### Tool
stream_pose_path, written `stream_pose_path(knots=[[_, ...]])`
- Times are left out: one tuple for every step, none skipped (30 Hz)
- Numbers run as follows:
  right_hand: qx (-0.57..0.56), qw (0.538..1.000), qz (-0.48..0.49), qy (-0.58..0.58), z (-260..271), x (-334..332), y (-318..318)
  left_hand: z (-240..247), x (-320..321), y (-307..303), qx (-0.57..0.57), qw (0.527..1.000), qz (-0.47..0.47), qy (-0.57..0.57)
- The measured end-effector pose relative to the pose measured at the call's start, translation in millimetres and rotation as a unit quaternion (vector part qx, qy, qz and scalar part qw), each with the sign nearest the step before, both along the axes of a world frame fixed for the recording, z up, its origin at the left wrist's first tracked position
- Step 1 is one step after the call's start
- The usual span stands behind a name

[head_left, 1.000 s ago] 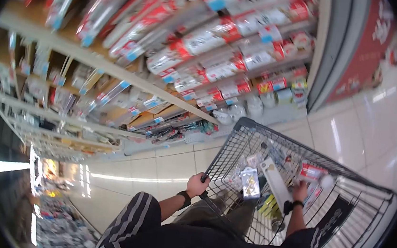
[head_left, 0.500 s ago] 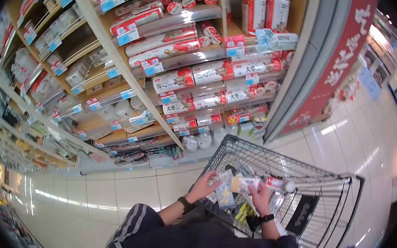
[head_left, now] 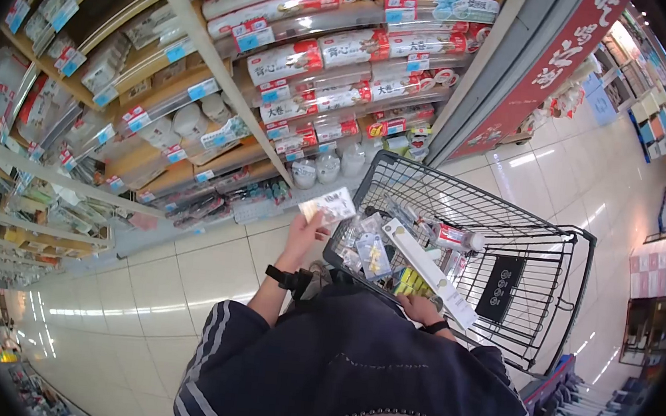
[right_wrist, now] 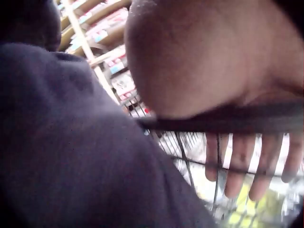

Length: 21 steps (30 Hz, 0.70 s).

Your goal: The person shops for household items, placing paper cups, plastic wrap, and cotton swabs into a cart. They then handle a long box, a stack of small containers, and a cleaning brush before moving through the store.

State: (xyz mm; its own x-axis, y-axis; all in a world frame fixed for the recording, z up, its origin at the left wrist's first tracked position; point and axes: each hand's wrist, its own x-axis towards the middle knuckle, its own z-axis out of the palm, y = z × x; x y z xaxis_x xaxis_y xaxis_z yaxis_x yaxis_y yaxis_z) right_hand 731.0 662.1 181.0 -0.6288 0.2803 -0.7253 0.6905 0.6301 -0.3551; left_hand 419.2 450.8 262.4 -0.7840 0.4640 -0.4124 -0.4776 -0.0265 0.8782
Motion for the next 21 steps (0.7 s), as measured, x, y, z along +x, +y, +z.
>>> stream_pose_path(knots=[[0.019,0.997,-0.060,0.042,1,10,-9,-1,-10,-11,0.002,1.000,0.017,0.009],[0.053,0.996,-0.064,0.044,-1,11,-9,-3,-17,-20,0.003,0.999,0.035,0.018],[0.086,0.993,-0.069,0.043,21,6,-17,-7,-21,-29,0.004,0.998,0.051,0.024],[0.118,0.989,-0.076,0.042,33,5,-24,-11,-26,-36,-0.003,0.997,0.063,0.037],[0.138,0.984,-0.042,0.105,15,14,-23,-15,-32,-42,-0.011,0.996,0.074,0.050],[0.148,0.982,-0.062,0.099,16,16,-23,-11,-37,-44,-0.017,0.994,0.085,0.066],[0.158,0.979,-0.079,0.096,16,15,-24,-7,-39,-46,-0.026,0.992,0.098,0.075],[0.166,0.977,-0.090,0.097,15,8,-23,-2,-42,-48,-0.017,0.990,0.111,0.082],[0.163,0.978,-0.078,0.107,-2,12,-18,4,-44,-49,-0.009,0.987,0.132,0.091],[0.177,0.974,-0.105,0.095,5,9,-21,9,-49,-52,0.000,0.982,0.156,0.103],[0.194,0.970,-0.063,0.133,-12,16,-18,13,-56,-56,0.014,0.978,0.174,0.118],[0.211,0.962,-0.022,0.170,-31,25,-11,18,-66,-63,0.020,0.973,0.194,0.123],[0.205,0.964,-0.020,0.171,-33,24,-9,23,-76,-68,0.027,0.969,0.212,0.127],[0.199,0.965,-0.020,0.169,-31,24,-6,28,-83,-73,0.034,0.964,0.228,0.130],[0.195,0.963,-0.027,0.185,-27,24,-6,30,-93,-79,0.045,0.957,0.255,0.130],[0.202,0.961,-0.027,0.188,-26,23,-7,30,-103,-85,0.051,0.948,0.278,0.148],[0.201,0.965,-0.047,0.164,-26,20,-6,29,-112,-91,0.058,0.938,0.299,0.165],[0.200,0.967,-0.069,0.139,-15,15,-10,28,-120,-97,0.055,0.932,0.313,0.173],[0.197,0.968,-0.073,0.137,5,8,-16,25,-128,-104,0.052,0.926,0.328,0.180],[0.194,0.969,-0.078,0.135,21,1,-20,23,-136,-110,0.049,0.919,0.342,0.188],[0.197,0.969,-0.081,0.128,24,0,-20,28,-141,-116,0.049,0.918,0.352,0.176]])
